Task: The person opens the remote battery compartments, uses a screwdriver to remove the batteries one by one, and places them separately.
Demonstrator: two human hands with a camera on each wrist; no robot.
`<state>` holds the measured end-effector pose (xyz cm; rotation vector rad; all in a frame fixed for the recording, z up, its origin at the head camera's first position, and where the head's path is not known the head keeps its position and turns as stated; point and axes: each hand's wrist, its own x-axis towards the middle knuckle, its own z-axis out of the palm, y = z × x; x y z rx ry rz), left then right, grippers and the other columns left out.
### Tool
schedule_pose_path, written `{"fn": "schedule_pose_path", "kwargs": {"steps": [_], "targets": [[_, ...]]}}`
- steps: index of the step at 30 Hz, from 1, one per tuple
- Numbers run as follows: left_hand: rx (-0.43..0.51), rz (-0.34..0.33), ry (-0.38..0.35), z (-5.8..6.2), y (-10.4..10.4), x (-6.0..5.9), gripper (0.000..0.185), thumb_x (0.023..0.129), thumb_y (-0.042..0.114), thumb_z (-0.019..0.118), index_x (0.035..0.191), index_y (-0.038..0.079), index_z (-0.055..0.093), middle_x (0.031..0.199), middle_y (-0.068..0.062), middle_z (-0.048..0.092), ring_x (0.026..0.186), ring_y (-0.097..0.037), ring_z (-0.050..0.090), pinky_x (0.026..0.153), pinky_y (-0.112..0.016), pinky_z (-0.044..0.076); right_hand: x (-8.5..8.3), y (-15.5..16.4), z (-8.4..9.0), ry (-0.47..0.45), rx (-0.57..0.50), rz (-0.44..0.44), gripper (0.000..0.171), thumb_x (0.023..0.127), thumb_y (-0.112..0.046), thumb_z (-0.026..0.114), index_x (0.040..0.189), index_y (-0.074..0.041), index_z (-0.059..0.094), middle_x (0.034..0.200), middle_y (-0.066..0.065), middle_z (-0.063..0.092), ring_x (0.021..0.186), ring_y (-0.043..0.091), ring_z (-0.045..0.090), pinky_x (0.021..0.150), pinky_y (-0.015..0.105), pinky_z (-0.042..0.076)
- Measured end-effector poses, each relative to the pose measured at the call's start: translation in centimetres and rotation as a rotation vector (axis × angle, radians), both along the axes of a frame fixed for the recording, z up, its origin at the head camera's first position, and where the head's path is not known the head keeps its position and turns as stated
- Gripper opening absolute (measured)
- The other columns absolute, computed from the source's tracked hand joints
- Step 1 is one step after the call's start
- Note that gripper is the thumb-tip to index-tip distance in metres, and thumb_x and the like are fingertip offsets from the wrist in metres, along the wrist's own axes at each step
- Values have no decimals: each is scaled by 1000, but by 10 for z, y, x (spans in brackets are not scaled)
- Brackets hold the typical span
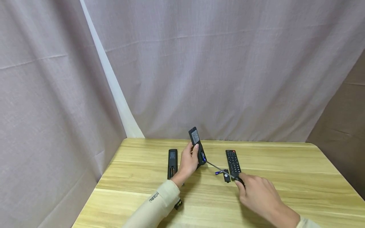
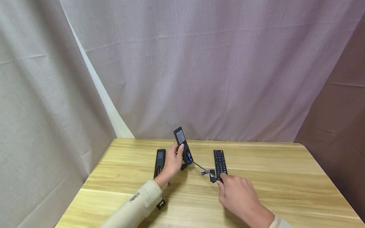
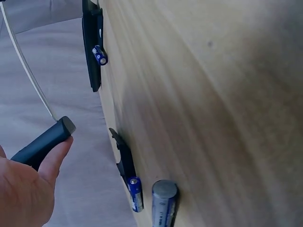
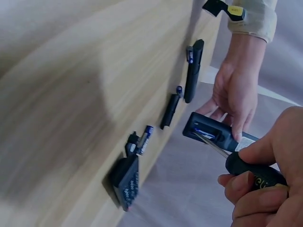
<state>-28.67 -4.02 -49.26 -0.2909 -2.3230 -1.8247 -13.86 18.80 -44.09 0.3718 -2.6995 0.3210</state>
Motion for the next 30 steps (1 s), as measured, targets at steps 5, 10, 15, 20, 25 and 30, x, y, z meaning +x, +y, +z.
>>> {"fn": "schedule_pose_path", "kwargs": {"steps": [5, 10, 15, 20, 25, 30], "targets": [[-30, 2, 43, 2, 3, 0, 31, 116, 30, 46, 134, 12, 64, 115, -16, 74, 87, -13, 72, 65, -22, 62, -4, 0, 5, 44, 37, 16, 34, 94, -18, 76, 71, -21, 51, 56, -11, 42, 50, 8, 37, 42, 27, 33], [6, 22, 16, 1, 3, -3, 32, 116, 33, 46, 133, 13, 64, 116, -17, 75, 92, -18, 75, 67, -24, 65, -5, 1, 2, 73, 64, 22, 33, 93, -19, 78, 72, -21, 52, 57, -11, 44, 50, 6, 37, 42, 26, 34], [109, 40, -88, -3, -1, -5, 32, 116, 36, 46, 129, 14, 65, 110, -17, 73, 75, -16, 74, 59, -36, 68, -3, 4, -9, 114, 51, 26, 30, 91, -20, 80, 75, -21, 55, 61, -11, 46, 51, 5, 37, 43, 25, 33], [234, 23, -161, -6, -5, -6, 35, 117, 35, 45, 138, 13, 60, 112, -19, 70, 80, -20, 76, 68, -44, 71, -3, 8, -20, 129, 9, 26, 31, 91, -19, 80, 75, -22, 54, 62, -13, 43, 53, 3, 33, 44, 21, 28], [378, -10, -221, -9, -9, -9, 39, 118, 34, 40, 143, 9, 55, 119, -24, 70, 91, -34, 80, 70, -41, 71, -1, 10, -32, 132, -65, 24, 26, 91, -16, 81, 78, -21, 59, 62, -15, 42, 53, -2, 29, 45, 18, 25], [425, -18, -250, -10, -12, -10, 40, 118, 34, 40, 143, 7, 54, 123, -24, 71, 93, -37, 82, 72, -41, 71, -1, 12, -43, 154, -121, 23, 18, 90, -14, 82, 85, -19, 66, 64, -15, 50, 55, -4, 31, 47, 18, 26]]}}
